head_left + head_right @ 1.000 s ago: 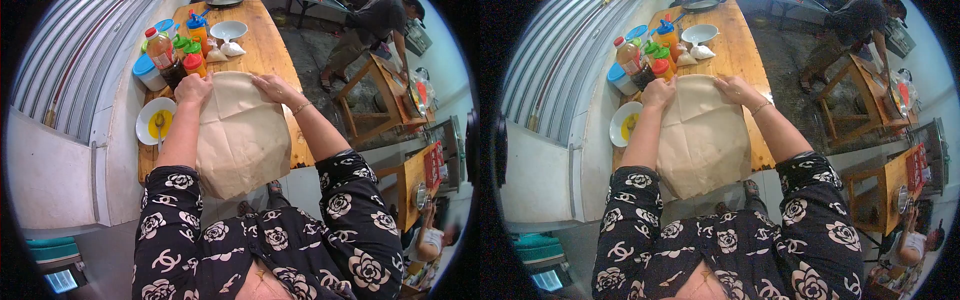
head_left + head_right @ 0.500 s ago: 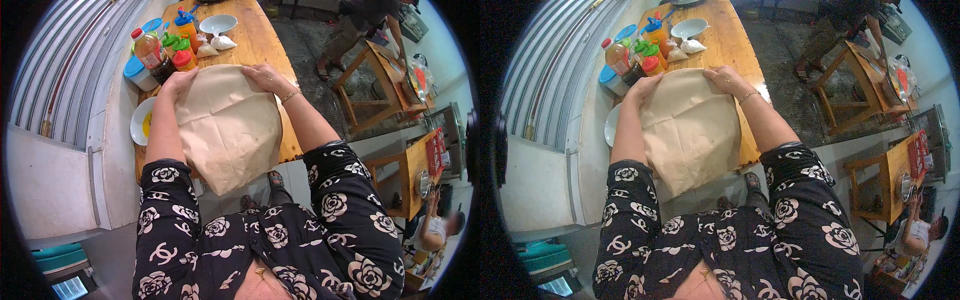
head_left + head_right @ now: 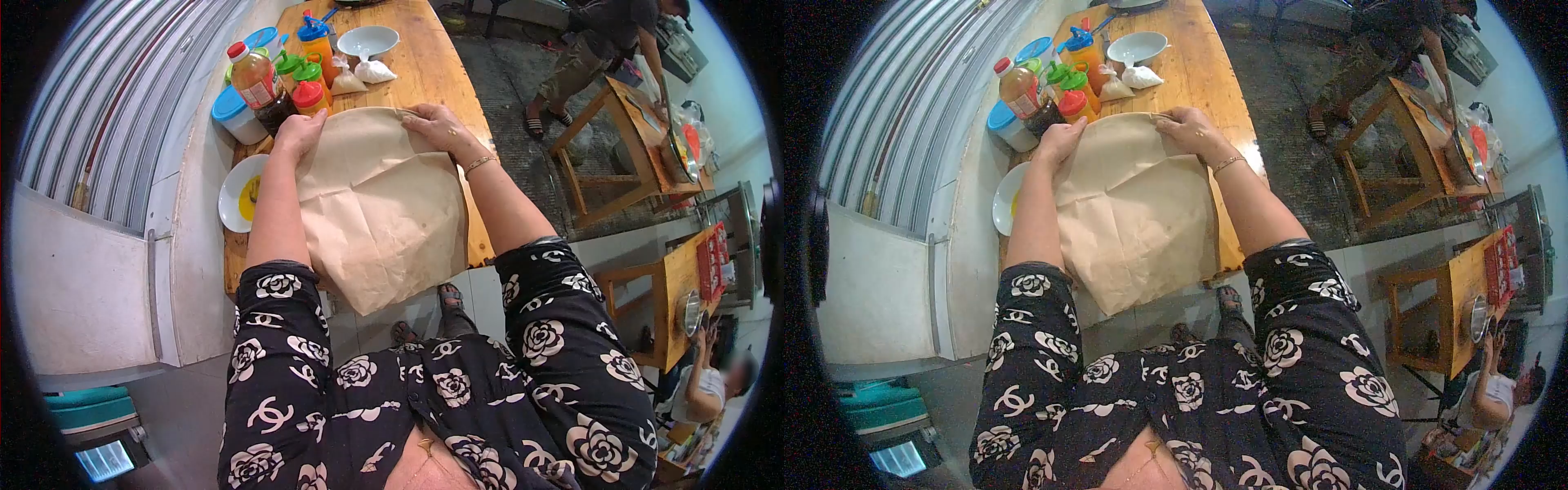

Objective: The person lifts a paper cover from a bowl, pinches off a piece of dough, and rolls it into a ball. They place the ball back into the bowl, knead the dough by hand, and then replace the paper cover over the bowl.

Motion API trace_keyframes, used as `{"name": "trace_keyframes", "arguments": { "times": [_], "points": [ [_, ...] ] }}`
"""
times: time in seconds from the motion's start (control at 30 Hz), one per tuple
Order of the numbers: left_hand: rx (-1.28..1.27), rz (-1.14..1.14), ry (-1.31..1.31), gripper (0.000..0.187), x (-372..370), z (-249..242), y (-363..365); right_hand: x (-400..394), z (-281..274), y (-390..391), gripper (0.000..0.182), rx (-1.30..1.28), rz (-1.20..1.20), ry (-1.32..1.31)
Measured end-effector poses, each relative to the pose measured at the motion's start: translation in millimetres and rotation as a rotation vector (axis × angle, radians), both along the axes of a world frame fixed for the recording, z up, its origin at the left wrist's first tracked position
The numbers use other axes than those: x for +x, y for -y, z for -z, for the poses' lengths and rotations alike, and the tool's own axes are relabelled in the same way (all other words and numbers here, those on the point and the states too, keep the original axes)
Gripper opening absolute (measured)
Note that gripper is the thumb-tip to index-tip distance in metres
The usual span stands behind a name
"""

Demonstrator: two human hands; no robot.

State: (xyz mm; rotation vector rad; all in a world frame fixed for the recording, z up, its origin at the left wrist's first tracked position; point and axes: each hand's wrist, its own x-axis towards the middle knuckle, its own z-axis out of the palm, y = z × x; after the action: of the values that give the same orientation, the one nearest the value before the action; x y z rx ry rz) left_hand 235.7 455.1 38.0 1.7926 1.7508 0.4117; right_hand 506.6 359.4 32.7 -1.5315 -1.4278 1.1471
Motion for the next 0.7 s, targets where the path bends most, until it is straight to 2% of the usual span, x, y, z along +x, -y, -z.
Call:
{"name": "trace_keyframes", "arguments": {
  "times": [0.1, 0.27, 0.47, 0.5, 0.57, 0.6, 0.7],
  "points": [
    [-0.035, -0.007, 0.085, 0.059, -0.6, 8.2, -5.2, -0.8, -4.0, 3.0, 0.039, -0.132, 0.048, -0.152],
    [-0.215, -0.013, 0.199, 0.064, -3.6, 16.1, -18.3, -5.9, -16.7, 17.3, 0.039, -0.182, 0.076, -0.463],
    [-0.170, 0.007, 0.087, 0.077, 0.6, 8.2, -14.9, -0.9, 1.7, 4.2, 0.037, -0.223, 0.135, -0.515],
    [-0.144, -0.007, 0.047, 0.079, 2.0, 10.5, -16.2, -0.2, 5.7, 3.6, 0.037, -0.157, 0.134, -0.527],
    [-0.071, -0.016, -0.014, 0.074, 2.5, 14.5, -17.9, -0.4, 15.7, 0.7, 0.038, -0.022, 0.127, -0.549],
    [-0.033, -0.023, -0.045, 0.072, 2.3, 13.0, -17.3, 0.3, 15.9, -1.3, 0.038, -0.037, 0.123, -0.535],
    [-0.133, -0.005, 0.025, 0.086, -1.2, 6.0, -14.0, 0.8, 11.9, 1.1, 0.035, -0.127, 0.120, -0.493]
  ]
}}
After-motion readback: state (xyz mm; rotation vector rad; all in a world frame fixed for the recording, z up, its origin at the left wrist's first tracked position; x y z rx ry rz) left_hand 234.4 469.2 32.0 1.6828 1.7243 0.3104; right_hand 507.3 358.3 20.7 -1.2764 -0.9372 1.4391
